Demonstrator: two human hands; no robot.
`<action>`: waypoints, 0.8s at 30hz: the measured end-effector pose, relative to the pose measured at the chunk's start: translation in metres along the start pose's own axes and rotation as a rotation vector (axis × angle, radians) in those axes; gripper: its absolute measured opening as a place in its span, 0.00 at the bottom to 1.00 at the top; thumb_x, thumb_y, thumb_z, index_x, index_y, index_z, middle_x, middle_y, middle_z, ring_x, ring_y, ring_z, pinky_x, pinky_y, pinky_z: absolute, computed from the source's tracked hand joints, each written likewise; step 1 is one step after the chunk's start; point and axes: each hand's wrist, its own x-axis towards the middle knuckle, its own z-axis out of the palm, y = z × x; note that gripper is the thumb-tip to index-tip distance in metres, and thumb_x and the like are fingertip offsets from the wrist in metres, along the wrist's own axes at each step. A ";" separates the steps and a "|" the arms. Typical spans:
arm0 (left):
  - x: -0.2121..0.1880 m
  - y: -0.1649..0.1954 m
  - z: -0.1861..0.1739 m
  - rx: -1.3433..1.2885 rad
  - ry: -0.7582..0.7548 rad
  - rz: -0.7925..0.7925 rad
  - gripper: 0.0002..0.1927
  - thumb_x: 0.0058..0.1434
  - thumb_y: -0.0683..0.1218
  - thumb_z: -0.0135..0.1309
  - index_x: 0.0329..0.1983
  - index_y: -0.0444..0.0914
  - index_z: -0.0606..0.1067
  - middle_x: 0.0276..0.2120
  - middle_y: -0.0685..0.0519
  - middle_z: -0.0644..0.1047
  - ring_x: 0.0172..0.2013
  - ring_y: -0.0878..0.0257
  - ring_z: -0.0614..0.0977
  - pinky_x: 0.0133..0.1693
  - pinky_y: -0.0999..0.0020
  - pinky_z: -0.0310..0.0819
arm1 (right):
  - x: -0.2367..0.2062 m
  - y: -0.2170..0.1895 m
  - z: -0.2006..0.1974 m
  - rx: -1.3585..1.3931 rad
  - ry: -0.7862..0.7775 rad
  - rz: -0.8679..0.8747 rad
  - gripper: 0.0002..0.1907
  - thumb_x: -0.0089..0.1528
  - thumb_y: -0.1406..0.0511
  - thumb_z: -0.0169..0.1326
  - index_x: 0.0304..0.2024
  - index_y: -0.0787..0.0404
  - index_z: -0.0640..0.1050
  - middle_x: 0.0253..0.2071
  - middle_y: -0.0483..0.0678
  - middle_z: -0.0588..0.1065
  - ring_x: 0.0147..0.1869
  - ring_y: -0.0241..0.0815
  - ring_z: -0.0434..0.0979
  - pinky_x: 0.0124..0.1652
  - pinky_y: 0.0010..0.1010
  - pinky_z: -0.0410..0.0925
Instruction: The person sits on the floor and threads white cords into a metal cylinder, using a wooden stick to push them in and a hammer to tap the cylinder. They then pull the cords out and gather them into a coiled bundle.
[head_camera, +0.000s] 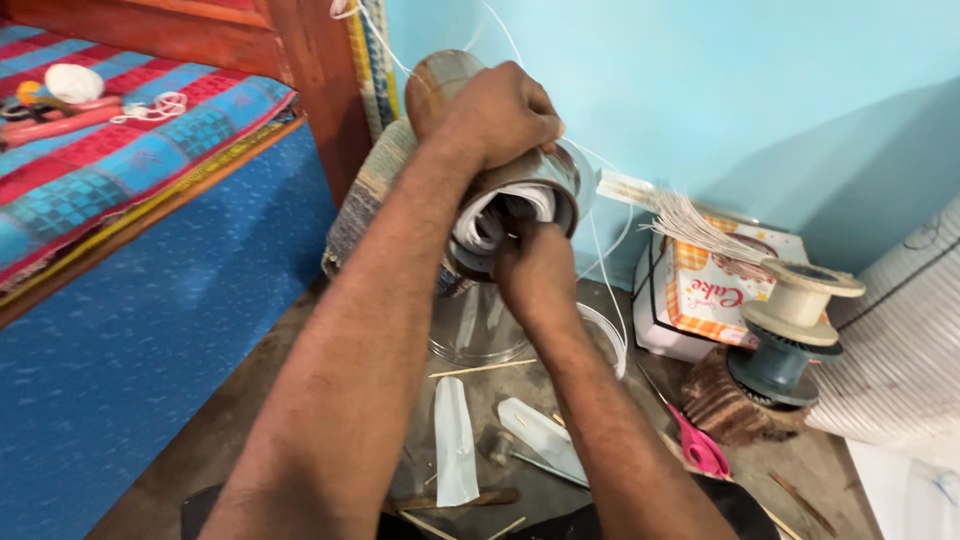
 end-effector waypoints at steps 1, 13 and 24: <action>0.000 0.001 0.000 0.021 -0.002 -0.025 0.07 0.50 0.49 0.61 0.29 0.46 0.86 0.26 0.55 0.85 0.29 0.63 0.86 0.40 0.65 0.79 | 0.002 -0.001 0.001 -0.020 -0.026 0.023 0.14 0.56 0.70 0.53 0.43 0.67 0.83 0.38 0.67 0.79 0.46 0.65 0.81 0.47 0.49 0.72; -0.001 0.004 0.002 0.022 -0.001 -0.054 0.07 0.51 0.48 0.60 0.30 0.45 0.86 0.26 0.54 0.85 0.30 0.63 0.86 0.43 0.64 0.80 | 0.017 -0.038 0.010 0.421 0.012 0.125 0.14 0.54 0.71 0.51 0.42 0.70 0.78 0.37 0.63 0.81 0.43 0.63 0.84 0.41 0.47 0.73; -0.002 0.004 -0.002 -0.001 -0.040 -0.081 0.09 0.55 0.48 0.59 0.36 0.45 0.86 0.26 0.59 0.85 0.31 0.67 0.86 0.43 0.67 0.79 | -0.014 -0.007 -0.034 -0.506 0.266 -0.435 0.13 0.64 0.62 0.60 0.28 0.59 0.72 0.25 0.53 0.76 0.27 0.56 0.79 0.25 0.47 0.69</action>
